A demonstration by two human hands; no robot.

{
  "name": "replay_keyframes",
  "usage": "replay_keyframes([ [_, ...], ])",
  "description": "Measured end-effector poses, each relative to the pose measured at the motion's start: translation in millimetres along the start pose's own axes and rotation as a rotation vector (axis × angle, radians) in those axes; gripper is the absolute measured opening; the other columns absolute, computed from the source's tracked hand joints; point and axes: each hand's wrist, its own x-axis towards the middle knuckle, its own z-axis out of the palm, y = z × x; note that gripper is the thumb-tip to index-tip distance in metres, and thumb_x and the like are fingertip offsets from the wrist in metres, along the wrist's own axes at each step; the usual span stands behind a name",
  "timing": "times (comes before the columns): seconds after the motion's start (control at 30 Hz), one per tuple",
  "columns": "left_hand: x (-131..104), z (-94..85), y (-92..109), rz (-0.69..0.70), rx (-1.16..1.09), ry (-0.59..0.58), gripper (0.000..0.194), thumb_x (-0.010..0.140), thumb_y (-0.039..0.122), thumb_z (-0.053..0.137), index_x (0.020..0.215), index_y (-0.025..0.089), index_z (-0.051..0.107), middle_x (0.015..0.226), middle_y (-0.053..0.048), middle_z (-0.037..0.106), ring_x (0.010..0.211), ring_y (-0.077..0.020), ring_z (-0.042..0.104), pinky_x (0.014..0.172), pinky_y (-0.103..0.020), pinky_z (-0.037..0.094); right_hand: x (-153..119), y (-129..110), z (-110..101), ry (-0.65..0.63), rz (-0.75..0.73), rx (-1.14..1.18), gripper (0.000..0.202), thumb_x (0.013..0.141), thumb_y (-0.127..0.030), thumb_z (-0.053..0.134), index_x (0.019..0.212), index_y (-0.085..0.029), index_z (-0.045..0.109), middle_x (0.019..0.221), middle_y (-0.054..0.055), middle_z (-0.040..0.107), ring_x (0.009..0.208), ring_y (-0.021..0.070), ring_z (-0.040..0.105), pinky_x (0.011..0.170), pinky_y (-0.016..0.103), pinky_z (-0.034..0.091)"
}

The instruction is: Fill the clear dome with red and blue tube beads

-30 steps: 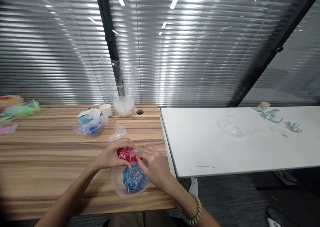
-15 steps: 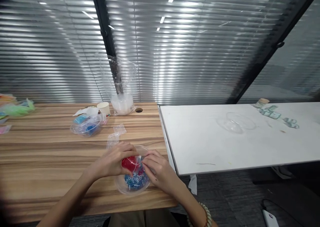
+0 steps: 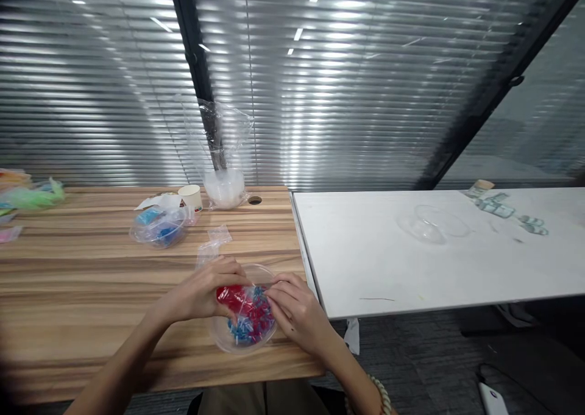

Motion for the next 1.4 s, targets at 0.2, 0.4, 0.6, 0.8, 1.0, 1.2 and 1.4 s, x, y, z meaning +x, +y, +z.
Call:
replay_keyframes([
  [0.2, -3.9, -6.7, -0.5, -0.002, -0.023, 0.006, 0.035, 0.069, 0.042, 0.069, 0.097, 0.021, 0.064, 0.092, -0.003, 0.06, 0.086, -0.0179, 0.052, 0.075, -0.028, 0.037, -1.8, -0.1, -2.3, 0.004, 0.003, -0.017, 0.024, 0.083, -0.008, 0.048, 0.102, -0.019, 0.06, 0.086, 0.006, 0.065, 0.093, 0.0195, 0.056, 0.081, 0.038, 0.05],
  [0.4, -5.9, -14.2, 9.9, -0.011, 0.037, 0.015, 0.032, 0.072, 0.041, 0.067, 0.094, 0.019, 0.063, 0.089, -0.003, 0.059, 0.084, -0.0177, 0.051, 0.075, -0.029, 0.037, -1.8, -1.4, -4.3, -0.005, 0.003, -0.032, 0.025, 0.084, -0.01, 0.048, 0.103, -0.019, 0.06, 0.086, 0.007, 0.065, 0.094, 0.0199, 0.057, 0.081, 0.038, 0.051],
  [0.6, -7.5, -14.6, 13.5, -0.015, 0.101, 0.039, 0.034, 0.074, 0.041, 0.066, 0.1, 0.02, 0.061, 0.091, -0.004, 0.059, 0.086, -0.0181, 0.051, 0.075, -0.029, 0.037, -2.0, -2.5, -6.6, -0.014, -0.009, -0.039, 0.024, 0.084, -0.009, 0.047, 0.102, -0.019, 0.06, 0.085, 0.006, 0.065, 0.093, 0.0196, 0.057, 0.081, 0.038, 0.051],
  [0.8, -7.8, -13.9, 10.3, -0.01, 0.099, 0.038, 0.023, 0.078, 0.04, 0.061, 0.088, 0.019, 0.063, 0.087, -0.003, 0.059, 0.084, -0.0172, 0.051, 0.074, -0.029, 0.037, -4.0, -0.8, -5.5, -0.022, -0.01, -0.043, 0.026, 0.083, -0.008, 0.048, 0.103, -0.019, 0.06, 0.088, 0.006, 0.065, 0.094, 0.0194, 0.057, 0.082, 0.038, 0.051],
  [1.0, -8.1, -12.4, 7.2, 0.004, 0.098, 0.059, 0.025, 0.08, 0.041, 0.058, 0.088, 0.018, 0.063, 0.087, -0.004, 0.059, 0.083, -0.0171, 0.051, 0.073, -0.029, 0.037, -4.7, -1.0, -5.8, -0.021, -0.011, -0.045, 0.026, 0.082, -0.008, 0.05, 0.103, -0.019, 0.06, 0.087, 0.005, 0.065, 0.095, 0.019, 0.056, 0.082, 0.037, 0.051],
  [1.2, -6.3, -13.6, 8.5, -0.017, 0.133, 0.077, 0.029, 0.077, 0.041, 0.062, 0.096, 0.019, 0.061, 0.092, -0.004, 0.06, 0.086, -0.0184, 0.052, 0.077, -0.03, 0.037, -5.2, -0.3, -6.1, -0.019, -0.017, -0.047, 0.026, 0.082, -0.006, 0.05, 0.103, -0.019, 0.059, 0.087, 0.005, 0.065, 0.096, 0.0187, 0.054, 0.082, 0.036, 0.05],
  [1.4, -6.2, -13.3, 8.6, -0.015, 0.109, 0.064, 0.021, 0.081, 0.038, 0.058, 0.085, 0.018, 0.063, 0.087, -0.004, 0.06, 0.083, -0.017, 0.053, 0.074, -0.028, 0.037, -5.5, -0.6, -5.9, -0.031, -0.007, -0.042, 0.025, 0.084, -0.008, 0.048, 0.104, -0.019, 0.059, 0.088, 0.006, 0.065, 0.096, 0.0199, 0.055, 0.082, 0.039, 0.05],
])
